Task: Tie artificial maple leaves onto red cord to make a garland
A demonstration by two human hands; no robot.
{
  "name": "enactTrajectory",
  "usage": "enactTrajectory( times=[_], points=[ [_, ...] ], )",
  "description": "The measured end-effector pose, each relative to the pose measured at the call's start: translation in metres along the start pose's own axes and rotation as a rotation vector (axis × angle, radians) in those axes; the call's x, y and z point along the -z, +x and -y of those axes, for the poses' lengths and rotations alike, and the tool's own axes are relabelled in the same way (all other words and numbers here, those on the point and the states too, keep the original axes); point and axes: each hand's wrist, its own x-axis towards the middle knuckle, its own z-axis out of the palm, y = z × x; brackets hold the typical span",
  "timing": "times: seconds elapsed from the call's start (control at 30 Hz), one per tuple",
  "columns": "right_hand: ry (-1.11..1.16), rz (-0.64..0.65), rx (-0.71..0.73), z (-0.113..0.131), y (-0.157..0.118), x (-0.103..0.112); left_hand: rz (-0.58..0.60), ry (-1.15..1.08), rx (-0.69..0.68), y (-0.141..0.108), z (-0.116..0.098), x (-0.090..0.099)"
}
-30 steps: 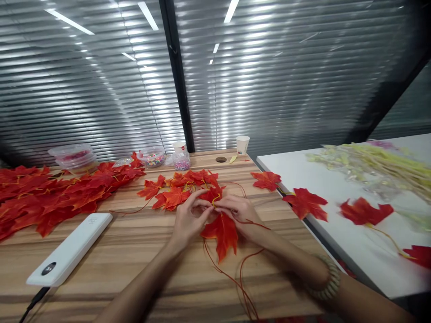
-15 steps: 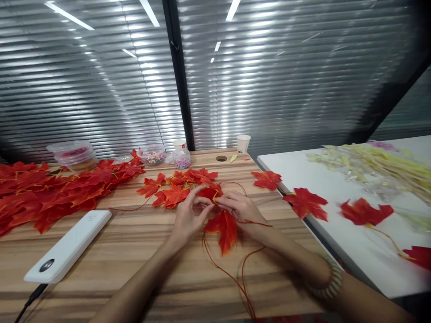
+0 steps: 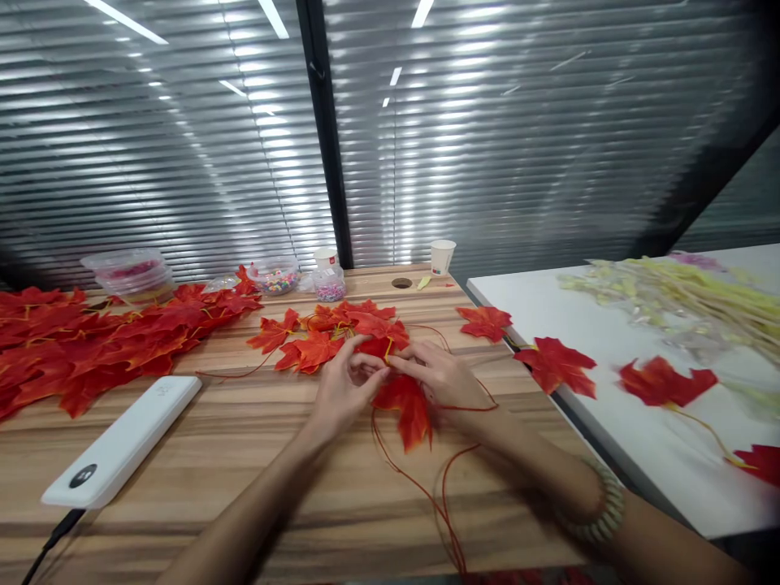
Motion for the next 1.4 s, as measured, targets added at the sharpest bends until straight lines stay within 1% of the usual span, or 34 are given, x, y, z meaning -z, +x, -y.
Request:
enactTrajectory(
  times=[0.13, 0.2, 0.33, 0.47, 0.57, 0.73, 0.9, 1.03, 1.2, 1.4],
  points=[
    [-0.112, 0.021, 0.014, 0.002, 0.001, 0.005, 0.008, -0.13, 0.09, 0.002, -0.002, 0.001],
    [-0.135, 0.027, 0.013, 0.003, 0.002, 0.006, 0.036, -0.168, 0.118, 0.003, -0.005, 0.002],
    [-0.139, 0.023, 0.022, 0.004, 0.002, 0.007, 0.077, -0.168, 0.166, 0.004, -0.009, 0.003],
    [-0.121, 0.029, 0.015, 0.004, 0.003, 0.007, 0.087, -0.172, 0.219, 0.004, -0.01, 0.002],
    [-0.108, 0.043, 0.038, 0.001, 0.003, 0.006, 0.088, -0.183, 0.24, 0.003, -0.009, 0.002],
    [-0.097, 0.036, 0.044, -0.004, 0.003, 0.007, 0.098, -0.188, 0.254, 0.003, -0.008, 0.002],
    [-0.074, 0.08, 0.022, -0.004, 0.003, 0.01, 0.09, -0.187, 0.258, 0.005, -0.006, 0.003],
    [-0.056, 0.096, 0.033, -0.005, 0.003, 0.01, 0.089, -0.186, 0.249, 0.005, -0.005, 0.003],
    [-0.036, 0.068, 0.048, -0.008, 0.003, 0.008, 0.101, -0.174, 0.246, 0.004, -0.004, 0.003],
    [-0.024, 0.067, 0.057, -0.008, 0.003, 0.009, 0.105, -0.165, 0.251, 0.004, -0.003, 0.003]
  ],
)
